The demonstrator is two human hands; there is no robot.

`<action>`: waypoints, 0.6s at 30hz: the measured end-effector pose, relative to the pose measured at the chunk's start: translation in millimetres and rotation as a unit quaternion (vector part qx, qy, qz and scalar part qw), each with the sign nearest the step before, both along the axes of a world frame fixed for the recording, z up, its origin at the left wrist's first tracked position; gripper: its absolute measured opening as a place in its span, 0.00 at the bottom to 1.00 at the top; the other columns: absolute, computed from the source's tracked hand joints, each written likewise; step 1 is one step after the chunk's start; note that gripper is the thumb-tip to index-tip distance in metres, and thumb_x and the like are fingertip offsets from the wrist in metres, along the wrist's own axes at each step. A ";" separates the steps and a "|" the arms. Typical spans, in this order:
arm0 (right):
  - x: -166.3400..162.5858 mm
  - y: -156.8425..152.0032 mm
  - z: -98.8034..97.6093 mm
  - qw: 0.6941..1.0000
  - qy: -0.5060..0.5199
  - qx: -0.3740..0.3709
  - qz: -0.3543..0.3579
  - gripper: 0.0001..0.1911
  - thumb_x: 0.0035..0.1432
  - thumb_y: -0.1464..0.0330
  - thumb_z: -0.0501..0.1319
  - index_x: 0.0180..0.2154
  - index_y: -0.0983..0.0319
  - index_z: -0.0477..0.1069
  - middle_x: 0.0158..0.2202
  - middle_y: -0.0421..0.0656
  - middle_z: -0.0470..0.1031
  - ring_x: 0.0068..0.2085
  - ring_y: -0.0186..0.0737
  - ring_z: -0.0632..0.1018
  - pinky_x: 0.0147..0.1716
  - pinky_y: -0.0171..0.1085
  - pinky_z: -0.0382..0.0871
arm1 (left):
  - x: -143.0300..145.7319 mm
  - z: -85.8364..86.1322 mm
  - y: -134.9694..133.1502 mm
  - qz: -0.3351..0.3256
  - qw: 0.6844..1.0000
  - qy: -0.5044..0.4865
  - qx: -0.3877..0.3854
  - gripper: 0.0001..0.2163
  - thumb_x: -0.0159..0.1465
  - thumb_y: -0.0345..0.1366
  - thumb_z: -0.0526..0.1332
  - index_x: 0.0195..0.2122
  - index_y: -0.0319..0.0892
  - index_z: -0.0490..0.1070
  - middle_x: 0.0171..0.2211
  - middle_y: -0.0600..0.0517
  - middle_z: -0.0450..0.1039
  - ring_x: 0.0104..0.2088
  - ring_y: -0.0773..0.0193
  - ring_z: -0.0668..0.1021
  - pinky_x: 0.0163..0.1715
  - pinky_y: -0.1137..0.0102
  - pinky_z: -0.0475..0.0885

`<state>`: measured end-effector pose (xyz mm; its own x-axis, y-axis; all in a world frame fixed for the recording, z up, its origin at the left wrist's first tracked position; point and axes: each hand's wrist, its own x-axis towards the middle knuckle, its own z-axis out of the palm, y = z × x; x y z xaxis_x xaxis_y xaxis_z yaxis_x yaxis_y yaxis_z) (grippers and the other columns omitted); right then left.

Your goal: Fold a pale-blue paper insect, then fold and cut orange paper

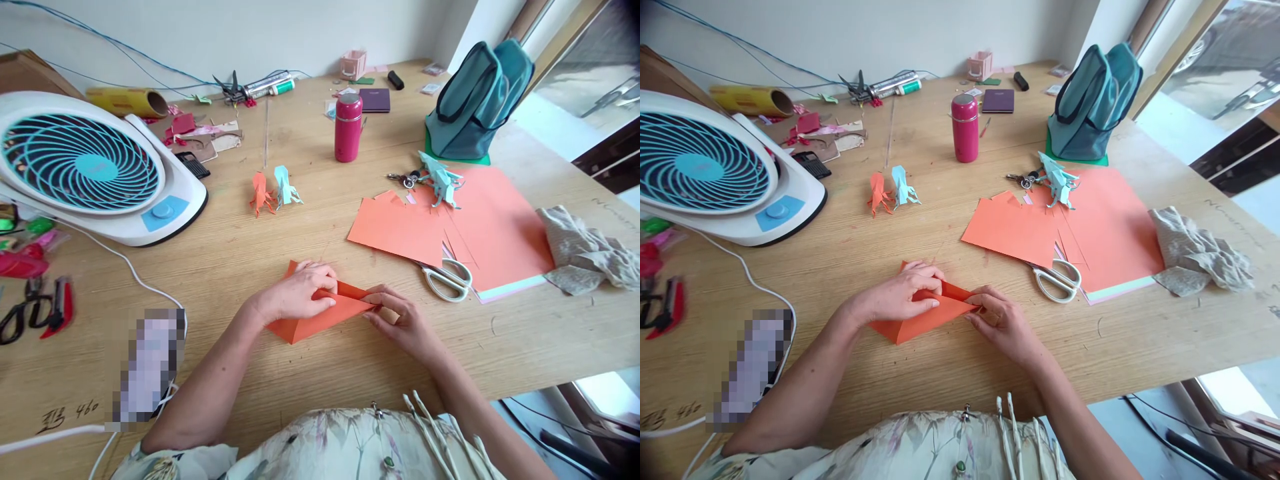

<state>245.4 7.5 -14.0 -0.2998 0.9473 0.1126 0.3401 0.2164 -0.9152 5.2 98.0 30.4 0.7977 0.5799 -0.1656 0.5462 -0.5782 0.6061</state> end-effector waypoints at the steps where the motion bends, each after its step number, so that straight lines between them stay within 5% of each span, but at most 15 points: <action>1: 0.2 0.2 -1.0 1.000 0.005 -0.002 -0.004 0.07 0.66 0.64 0.60 0.43 0.58 0.74 0.43 0.46 0.75 0.43 0.43 0.77 0.45 0.41 0.70 | -0.7 2.7 -0.9 0.002 1.000 0.001 -0.002 0.09 0.63 0.31 0.58 0.25 0.42 0.67 0.42 0.52 0.74 0.47 0.60 0.75 0.61 0.56 0.55; 11: -1.9 2.1 -10.0 0.988 0.125 -0.072 -0.050 0.11 0.63 0.59 0.63 0.35 0.59 0.73 0.34 0.42 0.74 0.37 0.40 0.74 0.39 0.38 0.69 | -4.2 28.6 -24.0 0.076 0.996 0.024 0.025 0.08 0.65 0.34 0.58 0.28 0.42 0.67 0.31 0.55 0.72 0.34 0.64 0.73 0.40 0.67 0.63; 18: -8.6 1.4 -16.3 0.949 0.251 -0.159 -0.106 0.25 0.54 0.54 0.69 0.50 0.56 0.71 0.38 0.42 0.75 0.39 0.41 0.76 0.40 0.39 0.72 | -1.7 26.8 -37.0 0.122 0.992 -0.009 0.010 0.06 0.66 0.33 0.58 0.31 0.42 0.71 0.32 0.53 0.74 0.34 0.64 0.75 0.35 0.70 0.65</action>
<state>236.8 8.9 -30.2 -0.0818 0.9905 -0.1104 -0.1500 -0.1217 -0.9812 3.5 61.0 57.2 0.6355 0.7596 -0.1385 0.6604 -0.4418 0.6072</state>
